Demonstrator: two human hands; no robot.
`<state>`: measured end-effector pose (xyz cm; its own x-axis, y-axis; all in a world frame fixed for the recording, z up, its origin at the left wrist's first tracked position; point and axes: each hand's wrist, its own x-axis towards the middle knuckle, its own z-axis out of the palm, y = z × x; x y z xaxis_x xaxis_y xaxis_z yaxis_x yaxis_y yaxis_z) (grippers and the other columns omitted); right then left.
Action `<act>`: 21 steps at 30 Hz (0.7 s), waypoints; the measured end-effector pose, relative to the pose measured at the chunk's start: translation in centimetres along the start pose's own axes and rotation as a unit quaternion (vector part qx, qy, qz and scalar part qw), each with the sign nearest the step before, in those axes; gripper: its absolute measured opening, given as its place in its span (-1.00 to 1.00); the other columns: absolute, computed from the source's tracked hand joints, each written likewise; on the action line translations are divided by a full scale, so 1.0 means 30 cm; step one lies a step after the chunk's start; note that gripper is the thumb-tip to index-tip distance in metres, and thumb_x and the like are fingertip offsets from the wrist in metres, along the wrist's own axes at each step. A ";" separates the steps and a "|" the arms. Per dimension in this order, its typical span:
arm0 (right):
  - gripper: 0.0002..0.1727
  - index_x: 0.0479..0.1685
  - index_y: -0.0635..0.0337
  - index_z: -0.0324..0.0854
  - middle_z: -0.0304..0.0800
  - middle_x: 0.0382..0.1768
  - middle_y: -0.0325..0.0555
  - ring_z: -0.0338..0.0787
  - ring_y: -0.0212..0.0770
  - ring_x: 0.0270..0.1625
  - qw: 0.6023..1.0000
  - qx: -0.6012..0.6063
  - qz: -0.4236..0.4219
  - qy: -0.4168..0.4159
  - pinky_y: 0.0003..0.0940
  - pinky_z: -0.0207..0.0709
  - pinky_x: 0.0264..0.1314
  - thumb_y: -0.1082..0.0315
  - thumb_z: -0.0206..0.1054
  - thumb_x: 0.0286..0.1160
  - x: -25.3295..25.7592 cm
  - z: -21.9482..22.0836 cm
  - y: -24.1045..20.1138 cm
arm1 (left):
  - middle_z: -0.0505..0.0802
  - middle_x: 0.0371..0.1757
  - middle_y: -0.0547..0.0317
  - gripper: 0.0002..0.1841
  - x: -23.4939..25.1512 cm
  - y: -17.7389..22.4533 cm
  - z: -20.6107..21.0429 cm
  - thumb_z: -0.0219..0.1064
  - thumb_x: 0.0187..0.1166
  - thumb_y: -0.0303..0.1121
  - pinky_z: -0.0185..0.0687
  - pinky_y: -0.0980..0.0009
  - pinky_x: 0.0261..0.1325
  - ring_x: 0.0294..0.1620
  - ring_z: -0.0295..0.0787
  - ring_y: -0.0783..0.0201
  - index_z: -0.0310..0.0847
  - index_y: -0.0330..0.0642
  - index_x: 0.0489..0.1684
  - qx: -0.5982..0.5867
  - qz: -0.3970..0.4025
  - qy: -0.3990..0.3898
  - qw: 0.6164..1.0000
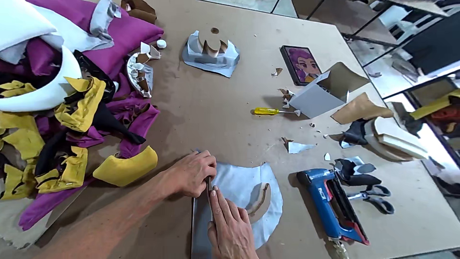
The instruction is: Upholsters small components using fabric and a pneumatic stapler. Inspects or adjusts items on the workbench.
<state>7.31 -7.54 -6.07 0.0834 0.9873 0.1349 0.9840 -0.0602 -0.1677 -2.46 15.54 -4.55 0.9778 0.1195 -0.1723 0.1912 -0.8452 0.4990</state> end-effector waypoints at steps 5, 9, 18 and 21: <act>-0.31 0.70 -0.01 0.47 0.56 0.64 -0.24 0.73 -0.23 0.29 1.000 -0.003 0.003 -0.006 -0.22 0.51 -0.02 0.07 -0.01 0.52 -0.002 0.001 0.002 | 0.73 0.13 0.37 -0.86 0.008 -0.008 0.009 0.40 0.38 -0.25 0.56 0.21 0.27 0.27 0.58 0.26 0.84 0.15 -0.20 0.005 0.015 0.012 1.000; -0.32 0.69 -0.05 0.49 0.59 0.62 -0.29 0.70 -0.23 0.35 1.000 -0.010 0.005 -0.006 -0.21 0.50 0.01 0.08 -0.01 0.52 -0.004 0.012 0.001 | 0.74 0.14 0.35 -0.85 0.004 -0.019 0.013 0.43 0.35 -0.27 0.56 0.20 0.32 0.28 0.59 0.24 0.82 0.13 -0.18 -0.013 0.023 0.020 0.999; -0.31 0.74 -0.08 0.43 0.47 0.71 -0.29 0.49 -0.16 0.66 0.998 -0.028 0.011 -0.049 -0.10 0.47 0.25 0.08 0.03 0.52 -0.004 0.016 -0.004 | 0.71 0.48 0.28 -0.42 -0.035 -0.072 0.027 0.34 0.30 -0.23 0.38 -0.06 0.59 0.63 0.46 0.11 0.67 0.14 0.46 0.051 -0.097 0.168 0.980; -0.31 0.74 -0.08 0.42 0.46 0.71 -0.31 0.45 -0.15 0.70 0.998 -0.032 0.007 -0.049 -0.04 0.39 0.40 0.08 0.06 0.52 -0.005 0.020 -0.002 | 0.77 0.24 0.24 -0.60 -0.003 -0.037 0.008 0.39 0.45 -0.17 0.46 -0.01 0.44 0.42 0.59 0.10 0.75 0.13 0.29 0.067 -0.138 0.125 0.980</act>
<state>7.14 -7.61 -6.66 0.0841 0.9958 0.0362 0.9913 -0.0799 -0.1050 -2.79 16.34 -5.30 0.8846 0.4621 -0.0636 0.4541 -0.8219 0.3440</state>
